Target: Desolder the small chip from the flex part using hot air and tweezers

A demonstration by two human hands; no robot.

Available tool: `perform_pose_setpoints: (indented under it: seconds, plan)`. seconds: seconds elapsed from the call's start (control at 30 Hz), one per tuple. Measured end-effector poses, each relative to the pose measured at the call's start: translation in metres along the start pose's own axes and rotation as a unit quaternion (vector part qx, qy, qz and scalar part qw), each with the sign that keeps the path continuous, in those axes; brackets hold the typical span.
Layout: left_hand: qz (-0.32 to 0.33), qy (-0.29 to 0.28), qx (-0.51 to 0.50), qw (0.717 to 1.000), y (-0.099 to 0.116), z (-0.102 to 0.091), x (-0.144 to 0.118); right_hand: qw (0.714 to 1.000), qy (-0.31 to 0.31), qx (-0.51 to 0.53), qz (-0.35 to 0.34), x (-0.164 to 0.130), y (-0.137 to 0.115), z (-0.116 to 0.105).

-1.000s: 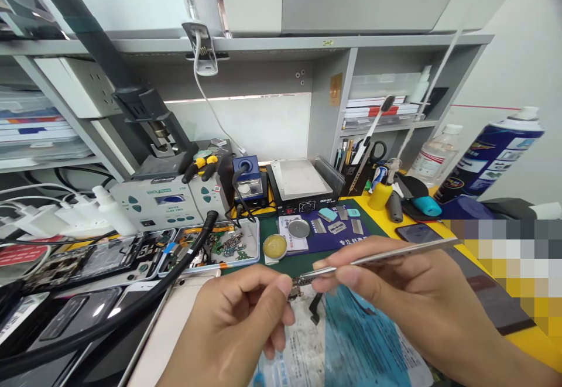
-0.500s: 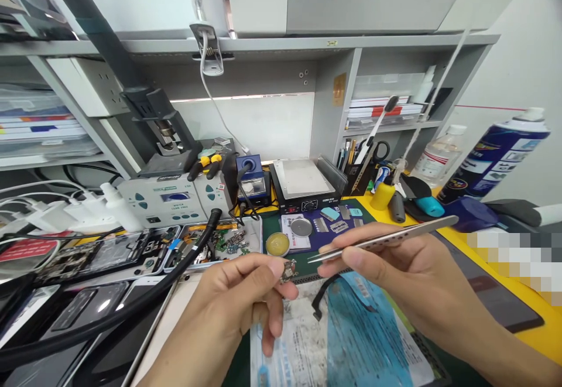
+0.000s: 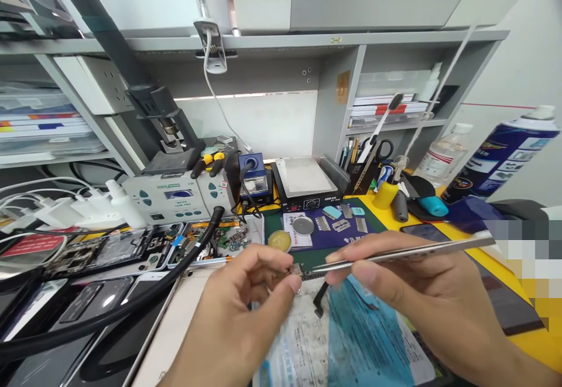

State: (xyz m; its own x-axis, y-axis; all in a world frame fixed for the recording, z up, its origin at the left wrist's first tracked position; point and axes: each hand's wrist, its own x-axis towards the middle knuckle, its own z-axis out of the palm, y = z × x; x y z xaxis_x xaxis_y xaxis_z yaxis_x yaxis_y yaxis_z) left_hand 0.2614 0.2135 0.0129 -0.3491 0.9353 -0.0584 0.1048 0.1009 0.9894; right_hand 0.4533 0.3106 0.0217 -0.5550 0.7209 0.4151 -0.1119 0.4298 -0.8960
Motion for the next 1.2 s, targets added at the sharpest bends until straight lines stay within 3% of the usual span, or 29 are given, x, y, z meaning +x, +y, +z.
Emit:
perform_pose_setpoints:
  seconds: [0.1,0.17,0.3,0.4,0.53,0.67,0.77,0.93,1.2]
  plan:
    - [0.170,0.051,0.159,0.971,-0.009,0.001,-0.003,1.000,0.004,-0.010,-0.022,0.000,0.000,-0.001]
    - [0.248,0.057,0.220,0.942,-0.012,0.001,-0.004,0.999,-0.008,-0.033,-0.034,-0.002,0.003,-0.003]
    - [0.334,0.054,0.279,0.898,-0.013,0.001,-0.005,0.997,-0.033,-0.057,-0.038,-0.006,0.008,-0.005]
    - [0.347,0.056,0.290,0.890,-0.012,0.003,-0.006,0.998,-0.029,-0.059,-0.024,-0.005,0.007,-0.005]
    - [0.267,0.040,0.255,0.928,-0.009,0.002,-0.006,0.997,-0.020,0.037,0.060,0.003,0.005,-0.005]
    - [0.022,-0.016,0.093,0.995,-0.003,-0.004,-0.003,0.982,-0.059,0.135,0.115,0.010,0.007,-0.007]
    - [-0.095,-0.068,-0.042,0.992,-0.001,-0.006,0.002,0.977,-0.110,0.101,0.151,0.010,0.008,-0.008]
    - [-0.150,-0.149,-0.093,0.973,-0.001,-0.002,0.002,0.964,-0.193,-0.075,0.166,0.006,0.005,-0.003]
    - [-0.140,-0.203,-0.102,0.964,0.002,-0.003,-0.001,0.951,-0.229,-0.150,0.141,0.009,0.004,-0.002]
